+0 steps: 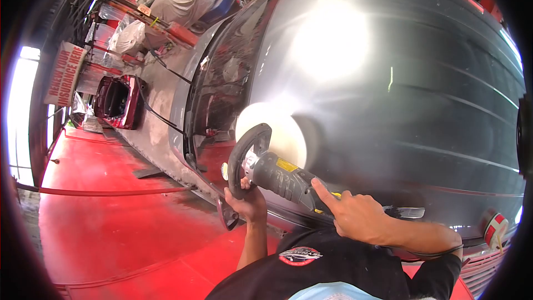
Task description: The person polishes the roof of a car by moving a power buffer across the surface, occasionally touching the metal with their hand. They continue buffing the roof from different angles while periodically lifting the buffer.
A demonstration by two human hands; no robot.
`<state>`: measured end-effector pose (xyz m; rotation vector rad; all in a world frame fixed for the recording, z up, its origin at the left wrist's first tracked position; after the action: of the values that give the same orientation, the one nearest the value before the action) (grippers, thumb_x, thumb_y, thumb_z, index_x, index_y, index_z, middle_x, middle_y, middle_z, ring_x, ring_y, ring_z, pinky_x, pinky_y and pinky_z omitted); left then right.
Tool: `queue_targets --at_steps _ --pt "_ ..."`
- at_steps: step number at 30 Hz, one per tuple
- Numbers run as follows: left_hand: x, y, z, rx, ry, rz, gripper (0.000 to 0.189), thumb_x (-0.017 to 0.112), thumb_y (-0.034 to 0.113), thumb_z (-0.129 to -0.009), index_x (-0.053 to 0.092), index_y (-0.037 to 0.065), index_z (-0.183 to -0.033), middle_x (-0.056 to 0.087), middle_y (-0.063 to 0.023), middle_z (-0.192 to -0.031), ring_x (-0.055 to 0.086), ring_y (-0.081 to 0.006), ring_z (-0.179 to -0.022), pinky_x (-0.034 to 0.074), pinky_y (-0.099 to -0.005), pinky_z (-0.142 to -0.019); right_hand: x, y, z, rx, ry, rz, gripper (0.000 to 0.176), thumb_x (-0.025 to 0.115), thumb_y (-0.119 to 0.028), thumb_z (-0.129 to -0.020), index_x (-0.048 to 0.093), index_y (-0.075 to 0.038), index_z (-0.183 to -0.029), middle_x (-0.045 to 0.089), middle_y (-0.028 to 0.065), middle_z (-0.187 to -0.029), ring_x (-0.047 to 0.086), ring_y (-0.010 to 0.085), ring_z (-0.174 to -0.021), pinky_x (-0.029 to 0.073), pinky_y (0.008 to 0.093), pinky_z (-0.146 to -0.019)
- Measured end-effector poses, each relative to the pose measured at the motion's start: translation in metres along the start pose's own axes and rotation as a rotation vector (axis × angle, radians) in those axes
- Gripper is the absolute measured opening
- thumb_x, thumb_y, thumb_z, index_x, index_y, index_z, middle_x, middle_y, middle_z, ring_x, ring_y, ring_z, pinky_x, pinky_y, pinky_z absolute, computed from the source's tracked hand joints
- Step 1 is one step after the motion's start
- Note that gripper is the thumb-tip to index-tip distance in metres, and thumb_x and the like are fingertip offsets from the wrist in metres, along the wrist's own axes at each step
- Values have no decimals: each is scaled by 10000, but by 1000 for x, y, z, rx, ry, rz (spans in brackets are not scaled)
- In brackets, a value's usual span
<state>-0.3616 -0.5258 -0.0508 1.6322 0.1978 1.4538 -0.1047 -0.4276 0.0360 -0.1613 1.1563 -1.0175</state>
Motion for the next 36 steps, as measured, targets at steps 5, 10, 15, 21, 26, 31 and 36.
queue_targets --at_steps 5,10,15,21,26,31,36 --pt "54 -35 -34 -27 -64 -38 381 384 380 -996 469 91 -762 459 -14 -713 464 -162 -729 425 -338 -768 -20 22 1 51 137 11 903 585 -70 -772 117 -158 -1539 624 272 -853 654 407 -674 546 484 -608" --pt "131 -114 -120 -83 -440 -4 350 408 379 -1006 542 56 -1020 554 -32 -883 531 -158 -820 450 -341 -823 -73 61 -19 183 397 26 915 578 -52 -752 118 -152 -1537 641 266 -826 646 425 -675 537 510 -658" --pt "243 -189 -168 -152 -653 -36 374 415 428 -998 554 84 -953 587 -35 -787 570 -185 -776 473 -353 -774 -130 104 -41 278 593 33 902 576 -52 -749 127 -119 -1529 645 243 -743 644 407 -682 530 486 -677" --pt "327 -251 -198 -252 -739 -120 471 381 476 -976 606 90 -825 603 -53 -722 543 -197 -701 392 -334 -671 -182 136 -51 391 720 46 932 627 -49 -723 137 -55 -1516 646 227 -745 643 398 -685 515 488 -660" --pt "349 -261 -197 -302 -744 -156 483 388 484 -965 605 98 -773 602 -45 -694 544 -187 -681 359 -325 -612 -194 142 -49 431 731 29 921 639 -49 -712 162 -7 -1499 651 217 -754 642 391 -687 520 473 -671" --pt "313 -233 -173 -282 -752 -115 460 395 478 -972 582 84 -826 605 -55 -729 557 -202 -704 397 -340 -663 -170 131 -30 339 728 11 931 616 -25 -713 146 -78 -1515 645 238 -763 624 440 -725 506 504 -715" --pt "222 -179 -137 -276 -564 37 382 403 415 -1005 522 56 -950 590 -75 -795 566 -210 -777 436 -366 -770 -117 105 -12 276 629 -9 980 641 -38 -729 100 -159 -1536 641 264 -800 621 464 -774 502 531 -743"
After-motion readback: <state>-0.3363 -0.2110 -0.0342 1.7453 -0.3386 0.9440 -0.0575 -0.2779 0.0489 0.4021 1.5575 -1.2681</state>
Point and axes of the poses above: each hand's wrist, its own z-axis away from the middle knuckle, its own x-axis out of the palm, y = z × x, the point moved 6 cm from there along -z, towards the middle knuckle
